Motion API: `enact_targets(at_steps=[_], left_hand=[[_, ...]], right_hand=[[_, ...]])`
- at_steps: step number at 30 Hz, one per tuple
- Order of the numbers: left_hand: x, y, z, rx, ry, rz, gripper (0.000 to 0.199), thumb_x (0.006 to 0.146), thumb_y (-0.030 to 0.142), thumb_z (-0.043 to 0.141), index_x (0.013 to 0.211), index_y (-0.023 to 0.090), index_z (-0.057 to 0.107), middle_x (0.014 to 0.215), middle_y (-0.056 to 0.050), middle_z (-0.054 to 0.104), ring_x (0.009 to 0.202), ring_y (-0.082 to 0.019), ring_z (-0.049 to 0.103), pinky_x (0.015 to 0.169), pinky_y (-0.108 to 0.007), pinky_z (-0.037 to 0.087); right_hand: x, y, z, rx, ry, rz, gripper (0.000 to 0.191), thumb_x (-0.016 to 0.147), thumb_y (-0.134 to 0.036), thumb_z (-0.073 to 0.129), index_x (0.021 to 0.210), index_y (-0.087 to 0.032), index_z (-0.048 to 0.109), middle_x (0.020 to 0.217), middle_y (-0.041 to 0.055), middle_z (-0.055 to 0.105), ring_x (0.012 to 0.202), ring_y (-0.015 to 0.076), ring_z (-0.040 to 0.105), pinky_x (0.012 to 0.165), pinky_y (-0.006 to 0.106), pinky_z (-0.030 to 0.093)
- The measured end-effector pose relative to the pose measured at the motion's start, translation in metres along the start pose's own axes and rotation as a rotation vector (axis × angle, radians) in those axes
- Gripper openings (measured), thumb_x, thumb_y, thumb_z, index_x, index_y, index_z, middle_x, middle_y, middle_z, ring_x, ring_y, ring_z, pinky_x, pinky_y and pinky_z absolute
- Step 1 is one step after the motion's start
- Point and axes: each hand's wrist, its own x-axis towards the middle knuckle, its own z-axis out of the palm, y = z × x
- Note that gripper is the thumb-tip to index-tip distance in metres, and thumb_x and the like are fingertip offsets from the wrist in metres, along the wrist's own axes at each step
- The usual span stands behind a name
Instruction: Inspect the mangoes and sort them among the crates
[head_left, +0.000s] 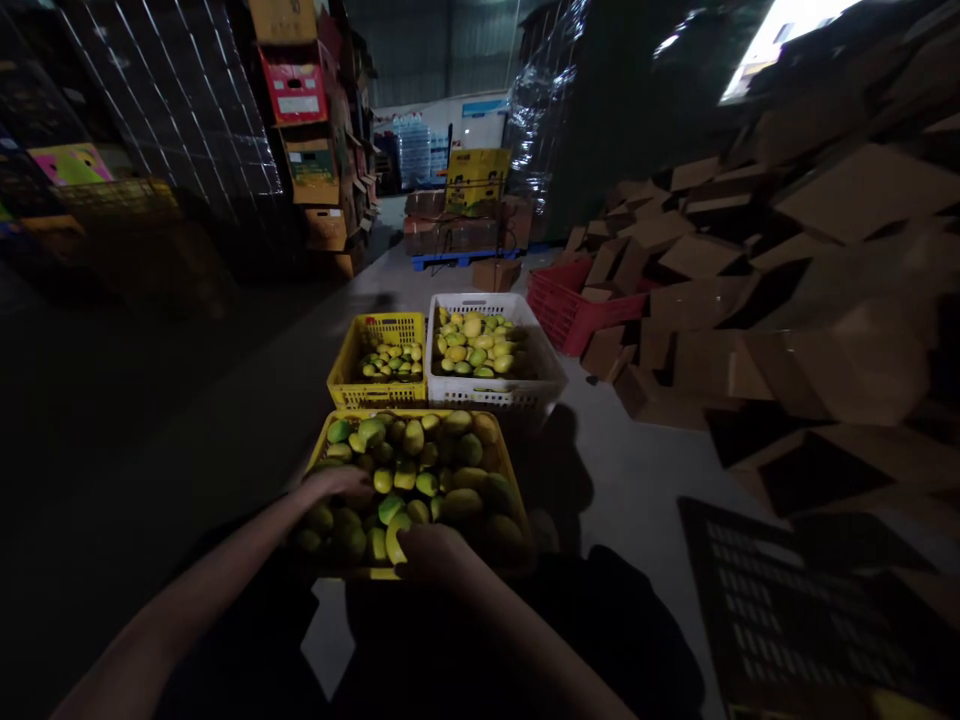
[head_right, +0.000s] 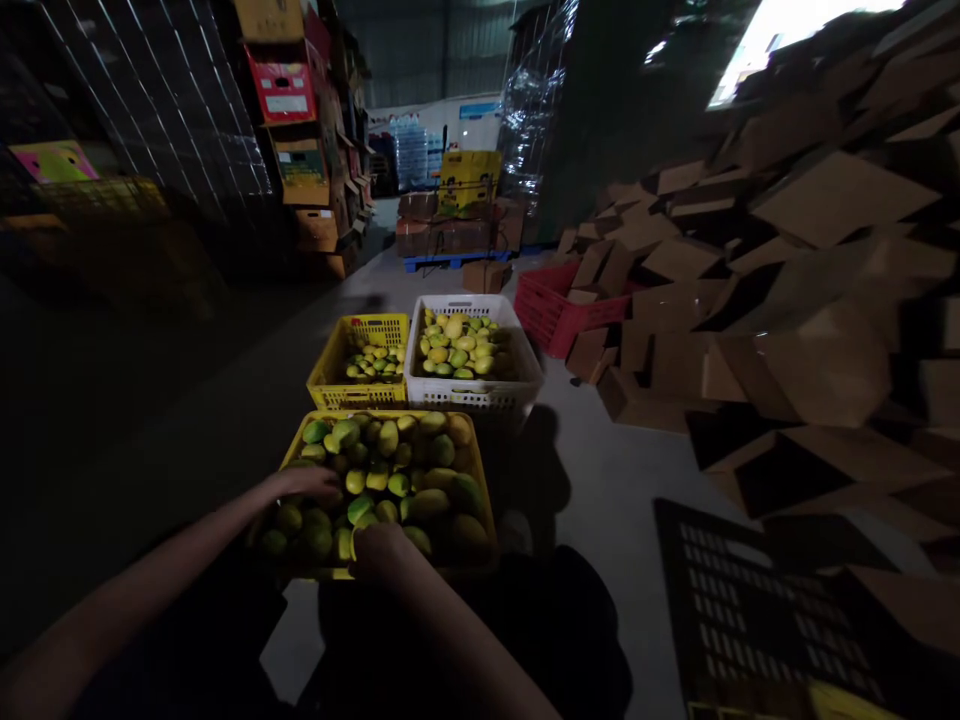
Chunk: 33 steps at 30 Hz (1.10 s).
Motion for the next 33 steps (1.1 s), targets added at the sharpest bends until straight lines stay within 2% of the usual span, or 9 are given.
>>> enact_targets(at_steps=[3, 6, 8, 12, 18, 23, 26, 29, 33], left_hand=[[-0.014, -0.038, -0.027, 0.380, 0.043, -0.091, 0.033, 0.067, 0.028, 0.076, 0.054, 0.025, 0.046, 0.057, -0.003, 0.054, 0.109, -0.040, 0.066, 0.105, -0.056, 0.043], [-0.017, -0.054, -0.032, 0.657, 0.027, -0.126, 0.040, 0.047, 0.018, 0.084, 0.050, 0.024, 0.045, 0.064, -0.004, 0.055, 0.124, -0.048, 0.054, 0.114, -0.064, 0.026], [-0.017, -0.061, -0.030, 0.776, -0.008, -0.121, 0.041, 0.042, 0.015, 0.085, 0.050, 0.023, 0.045, 0.075, -0.007, 0.058, 0.129, -0.051, 0.048, 0.115, -0.066, 0.020], [-0.022, -0.076, -0.024, 0.879, -0.087, -0.082, 0.046, 0.042, 0.018, 0.086, 0.051, 0.023, 0.042, 0.087, -0.011, 0.060, 0.131, -0.051, 0.046, 0.114, -0.066, 0.022], [-0.023, -0.084, -0.022, 0.869, -0.096, -0.057, 0.051, 0.034, 0.024, 0.090, 0.053, 0.025, 0.043, 0.077, -0.005, 0.054, 0.128, -0.053, 0.047, 0.114, -0.071, 0.014], [-0.016, -0.069, -0.025, 0.829, -0.103, -0.088, 0.039, 0.041, 0.028, 0.089, 0.052, 0.026, 0.052, 0.063, 0.002, 0.044, 0.117, -0.048, 0.058, 0.112, -0.068, 0.027], [-0.021, -0.045, -0.029, 0.728, -0.141, -0.105, 0.030, 0.048, 0.020, 0.087, 0.056, 0.025, 0.059, 0.061, 0.000, 0.050, 0.115, -0.042, 0.062, 0.111, -0.057, 0.038], [-0.039, -0.011, -0.031, 0.297, -0.153, -0.156, 0.014, 0.066, 0.015, 0.075, 0.077, 0.021, 0.070, 0.079, -0.005, 0.067, 0.110, -0.034, 0.067, 0.100, -0.043, 0.052], [-0.075, 0.023, -0.026, -0.225, -0.144, -0.090, 0.045, 0.080, 0.017, 0.056, 0.124, 0.018, 0.062, 0.108, -0.014, 0.072, 0.104, -0.035, 0.071, 0.086, -0.052, 0.059]], right_hand=[[0.003, 0.001, 0.001, -0.010, 0.007, 0.001, 0.034, 0.091, -0.030, 0.063, 0.120, -0.013, 0.068, 0.118, 0.0202, 0.073, 0.110, 0.0324, 0.072, 0.085, 0.038, 0.058], [0.006, 0.003, 0.001, -0.025, 0.011, 0.012, 0.035, 0.093, -0.028, 0.061, 0.121, -0.008, 0.067, 0.118, 0.0231, 0.073, 0.112, 0.0339, 0.070, 0.087, 0.039, 0.058], [0.008, 0.004, 0.001, -0.033, 0.009, 0.022, 0.036, 0.093, -0.027, 0.060, 0.122, -0.007, 0.066, 0.118, 0.0245, 0.072, 0.113, 0.0349, 0.070, 0.088, 0.040, 0.057], [0.014, 0.010, 0.008, -0.034, 0.006, 0.022, 0.038, 0.093, -0.028, 0.059, 0.123, -0.006, 0.065, 0.117, 0.0236, 0.072, 0.112, 0.0349, 0.070, 0.087, 0.041, 0.057], [0.019, 0.016, 0.017, -0.032, -0.005, 0.064, 0.036, 0.094, -0.027, 0.056, 0.124, -0.008, 0.064, 0.119, 0.0227, 0.072, 0.112, 0.0338, 0.070, 0.086, 0.040, 0.056], [0.016, 0.018, 0.008, -0.010, -0.032, 0.084, 0.037, 0.093, -0.026, 0.056, 0.125, -0.009, 0.064, 0.122, 0.0215, 0.071, 0.112, 0.0330, 0.070, 0.084, 0.036, 0.054], [0.015, 0.021, 0.005, -0.003, -0.031, 0.085, 0.042, 0.092, -0.026, 0.057, 0.129, -0.008, 0.060, 0.125, 0.0217, 0.070, 0.114, 0.0342, 0.069, 0.086, 0.037, 0.053], [0.015, 0.023, 0.004, 0.000, -0.021, 0.080, 0.042, 0.092, -0.026, 0.057, 0.129, -0.007, 0.059, 0.123, 0.0224, 0.070, 0.112, 0.0352, 0.069, 0.086, 0.039, 0.053], [0.016, 0.025, 0.005, 0.020, -0.013, 0.069, 0.035, 0.092, -0.027, 0.057, 0.122, -0.010, 0.064, 0.120, 0.0212, 0.072, 0.109, 0.0359, 0.070, 0.085, 0.039, 0.053]])
